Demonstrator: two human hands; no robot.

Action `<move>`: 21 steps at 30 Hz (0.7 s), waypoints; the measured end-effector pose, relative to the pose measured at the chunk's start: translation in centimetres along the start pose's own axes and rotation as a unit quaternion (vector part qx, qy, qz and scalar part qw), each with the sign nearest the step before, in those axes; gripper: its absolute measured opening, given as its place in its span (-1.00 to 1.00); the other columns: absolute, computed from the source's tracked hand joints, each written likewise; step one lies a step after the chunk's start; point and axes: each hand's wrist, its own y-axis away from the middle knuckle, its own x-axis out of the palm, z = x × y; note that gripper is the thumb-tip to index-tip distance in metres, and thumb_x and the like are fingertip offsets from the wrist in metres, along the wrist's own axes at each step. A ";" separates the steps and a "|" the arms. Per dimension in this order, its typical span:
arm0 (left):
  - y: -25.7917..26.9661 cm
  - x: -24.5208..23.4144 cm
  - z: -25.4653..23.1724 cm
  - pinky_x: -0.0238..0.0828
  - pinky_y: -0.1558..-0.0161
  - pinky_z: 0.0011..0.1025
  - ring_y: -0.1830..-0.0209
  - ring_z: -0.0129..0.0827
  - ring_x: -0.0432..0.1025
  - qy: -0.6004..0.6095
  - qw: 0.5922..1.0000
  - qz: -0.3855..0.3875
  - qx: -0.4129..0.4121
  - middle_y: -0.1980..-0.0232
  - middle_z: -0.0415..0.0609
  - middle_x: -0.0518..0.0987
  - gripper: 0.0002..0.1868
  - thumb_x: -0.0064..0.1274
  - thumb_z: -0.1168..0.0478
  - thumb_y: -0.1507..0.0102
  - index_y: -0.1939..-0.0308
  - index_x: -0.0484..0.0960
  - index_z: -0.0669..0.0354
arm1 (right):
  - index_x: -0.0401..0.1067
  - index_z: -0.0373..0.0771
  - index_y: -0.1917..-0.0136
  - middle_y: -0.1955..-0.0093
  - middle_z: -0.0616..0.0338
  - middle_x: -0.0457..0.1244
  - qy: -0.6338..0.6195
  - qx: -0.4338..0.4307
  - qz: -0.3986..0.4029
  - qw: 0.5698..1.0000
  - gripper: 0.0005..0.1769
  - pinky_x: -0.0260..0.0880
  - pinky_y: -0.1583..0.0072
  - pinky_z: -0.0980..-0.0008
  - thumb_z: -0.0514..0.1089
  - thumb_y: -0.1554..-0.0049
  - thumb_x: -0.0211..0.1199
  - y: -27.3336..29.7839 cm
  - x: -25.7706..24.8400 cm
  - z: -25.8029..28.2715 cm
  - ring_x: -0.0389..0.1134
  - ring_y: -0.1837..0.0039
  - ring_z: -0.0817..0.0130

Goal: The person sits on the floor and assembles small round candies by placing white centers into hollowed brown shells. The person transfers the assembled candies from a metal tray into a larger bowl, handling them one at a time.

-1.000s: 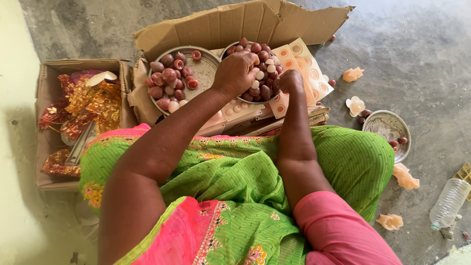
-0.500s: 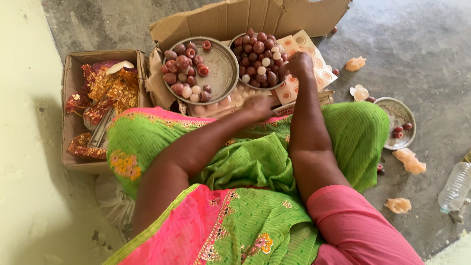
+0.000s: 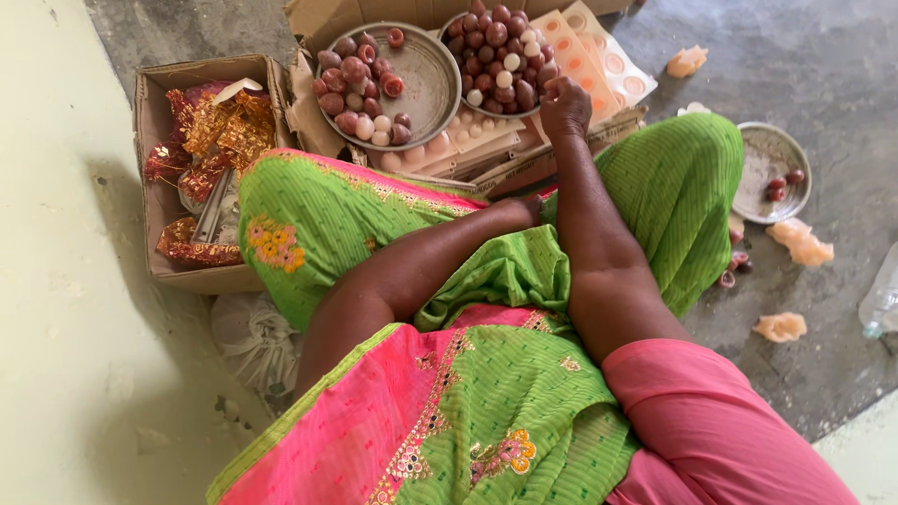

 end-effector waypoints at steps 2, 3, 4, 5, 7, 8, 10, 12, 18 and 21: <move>-0.4 0.9 -0.1 0.41 -0.18 -0.03 -0.21 0.08 0.48 0.030 0.999 0.017 0.000 -0.21 0.25 0.55 -0.29 0.07 -0.24 -0.24 -0.31 0.42 0.13 | 0.61 -0.08 0.15 0.17 0.06 0.42 0.003 -0.008 0.007 1.000 -0.87 0.44 -0.01 0.11 -0.20 -0.01 0.30 0.8 -0.9 0.7 0.46 0.06 0.04; -0.6 1.2 -0.2 0.41 -0.18 -0.03 -0.21 0.08 0.48 0.036 0.999 0.023 0.001 -0.21 0.24 0.56 -0.30 0.07 -0.24 -0.24 -0.30 0.42 0.12 | 0.60 -0.09 0.16 0.18 0.05 0.42 0.011 -0.005 0.022 1.000 -0.88 0.43 0.00 0.10 -0.20 0.01 0.31 0.9 -1.4 1.2 0.45 0.07 0.03; -0.8 1.5 -0.1 0.41 -0.17 -0.03 -0.20 0.08 0.48 0.045 0.999 0.028 0.000 -0.20 0.24 0.56 -0.31 0.07 -0.24 -0.24 -0.29 0.43 0.12 | 0.60 -0.10 0.18 0.19 0.04 0.41 0.018 -0.003 0.037 0.999 -0.89 0.43 0.01 0.09 -0.20 0.03 0.31 1.0 -1.8 1.7 0.45 0.08 0.01; -0.8 2.2 0.0 0.41 -0.17 -0.03 -0.20 0.07 0.48 0.054 0.998 0.033 -0.002 -0.20 0.23 0.56 -0.31 0.06 -0.24 -0.25 -0.28 0.44 0.12 | 0.59 -0.10 0.18 0.20 0.03 0.41 0.013 -0.001 0.049 0.999 -0.91 0.43 0.02 0.09 -0.19 0.01 0.32 1.0 -2.2 2.3 0.45 0.09 0.03; -0.5 3.3 0.9 0.41 -0.17 -0.04 -0.19 0.06 0.48 0.056 0.998 0.040 -0.014 -0.19 0.22 0.57 -0.33 0.06 -0.24 -0.25 -0.26 0.45 0.12 | 0.57 -0.10 0.18 0.24 0.03 0.40 0.003 -0.002 0.071 0.997 -0.93 0.42 0.03 0.08 -0.16 -0.02 0.32 0.0 -2.2 3.8 0.44 0.12 0.05; -0.1 3.7 1.5 0.41 -0.17 -0.04 -0.18 0.06 0.48 0.050 0.998 0.045 -0.022 -0.19 0.22 0.57 -0.33 0.06 -0.24 -0.25 -0.26 0.46 0.12 | 0.58 -0.07 0.18 0.23 0.06 0.41 -0.007 -0.010 0.056 0.998 -0.93 0.43 0.03 0.10 -0.15 -0.06 0.28 -0.5 -2.0 4.4 0.45 0.12 0.08; 0.7 4.3 2.5 0.42 -0.16 -0.05 -0.17 0.05 0.49 0.041 0.997 0.049 -0.044 -0.18 0.21 0.57 -0.35 0.05 -0.24 -0.25 -0.24 0.47 0.12 | 0.60 0.00 0.18 0.21 0.12 0.43 -0.031 -0.031 0.026 0.999 -0.85 0.45 0.03 0.14 -0.15 -0.14 0.22 -2.0 -1.1 5.7 0.47 0.14 0.15; 1.2 4.1 3.0 0.42 -0.16 -0.06 -0.16 0.04 0.49 0.033 0.996 0.047 -0.063 -0.17 0.20 0.58 -0.36 0.05 -0.25 -0.25 -0.22 0.49 0.11 | 0.63 -0.02 0.13 0.23 0.01 0.40 -0.020 -0.071 0.018 0.997 -0.87 0.43 0.08 0.10 -0.14 -0.11 0.25 -1.5 0.4 5.7 0.44 0.16 0.06; 1.5 3.7 4.4 0.42 -0.15 -0.07 -0.13 0.02 0.50 0.032 0.991 0.026 -0.126 -0.14 0.17 0.60 -0.39 0.04 -0.25 -0.26 -0.17 0.53 0.11 | 0.62 -0.03 0.14 0.19 0.15 0.44 -0.079 -0.019 0.146 0.986 -0.83 0.46 0.04 0.26 -0.05 0.04 0.33 0.5 3.3 5.2 0.47 0.16 0.22; 1.4 5.1 5.5 0.42 -0.15 -0.08 -0.12 0.00 0.50 0.056 0.984 0.015 -0.168 -0.13 0.16 0.60 -0.41 0.03 -0.25 -0.27 -0.14 0.55 0.10 | 0.61 -0.08 0.11 0.20 0.13 0.43 -0.112 -0.032 0.167 0.979 -0.74 0.45 0.03 0.27 -0.07 0.12 0.39 0.8 3.9 6.5 0.47 0.14 0.23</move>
